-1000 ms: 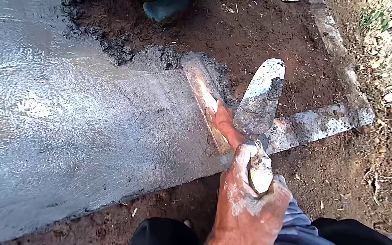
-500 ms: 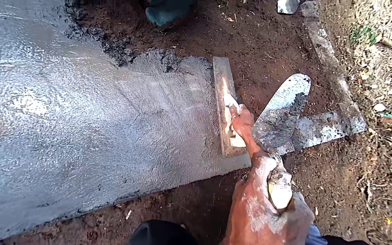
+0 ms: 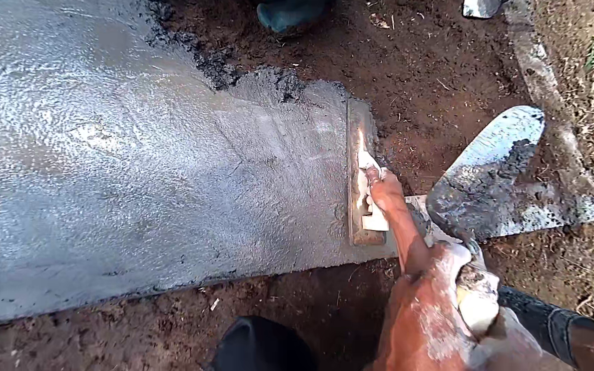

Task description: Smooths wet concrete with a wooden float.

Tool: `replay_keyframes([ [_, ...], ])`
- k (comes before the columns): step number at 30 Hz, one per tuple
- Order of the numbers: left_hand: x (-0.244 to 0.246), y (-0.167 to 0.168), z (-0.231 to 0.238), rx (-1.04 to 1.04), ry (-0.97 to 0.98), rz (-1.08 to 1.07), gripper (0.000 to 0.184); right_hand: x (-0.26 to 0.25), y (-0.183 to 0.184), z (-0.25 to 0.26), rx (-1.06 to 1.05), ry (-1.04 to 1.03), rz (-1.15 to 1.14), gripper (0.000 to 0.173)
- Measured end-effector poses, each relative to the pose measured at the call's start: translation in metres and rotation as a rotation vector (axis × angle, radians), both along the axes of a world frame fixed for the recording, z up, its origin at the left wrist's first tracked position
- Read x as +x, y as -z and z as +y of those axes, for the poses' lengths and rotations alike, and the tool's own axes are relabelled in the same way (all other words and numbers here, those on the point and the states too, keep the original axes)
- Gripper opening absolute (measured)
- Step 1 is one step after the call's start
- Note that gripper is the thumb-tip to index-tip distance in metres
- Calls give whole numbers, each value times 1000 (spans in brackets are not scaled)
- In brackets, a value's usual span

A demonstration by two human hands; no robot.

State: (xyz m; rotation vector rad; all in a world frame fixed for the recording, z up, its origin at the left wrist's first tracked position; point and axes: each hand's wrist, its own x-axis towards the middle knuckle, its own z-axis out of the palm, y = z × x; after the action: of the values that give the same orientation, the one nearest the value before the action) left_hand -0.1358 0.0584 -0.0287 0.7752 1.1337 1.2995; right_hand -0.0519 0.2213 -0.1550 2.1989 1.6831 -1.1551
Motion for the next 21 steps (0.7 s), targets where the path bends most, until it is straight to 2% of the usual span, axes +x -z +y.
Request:
replay_keyframes([
  [1, -1, -3, -1, 2, 16, 7, 47, -7, 27, 7, 175, -11, 34, 58],
  [2, -2, -4, -2, 16, 27, 8, 48, -10, 46, 15, 245, -40, 64, 62],
  [4, -3, -5, -5, 47, 21, 22, 50, -15, 58, 19, 253, -102, 73, 64],
  [18, -19, -3, -10, 92, -66, 54, 48, -122, 57, -15, 156, -362, 76, 57],
  [21, -19, 0, -12, 130, -144, 1, 52, -148, 55, -26, 150, -434, 82, 58],
])
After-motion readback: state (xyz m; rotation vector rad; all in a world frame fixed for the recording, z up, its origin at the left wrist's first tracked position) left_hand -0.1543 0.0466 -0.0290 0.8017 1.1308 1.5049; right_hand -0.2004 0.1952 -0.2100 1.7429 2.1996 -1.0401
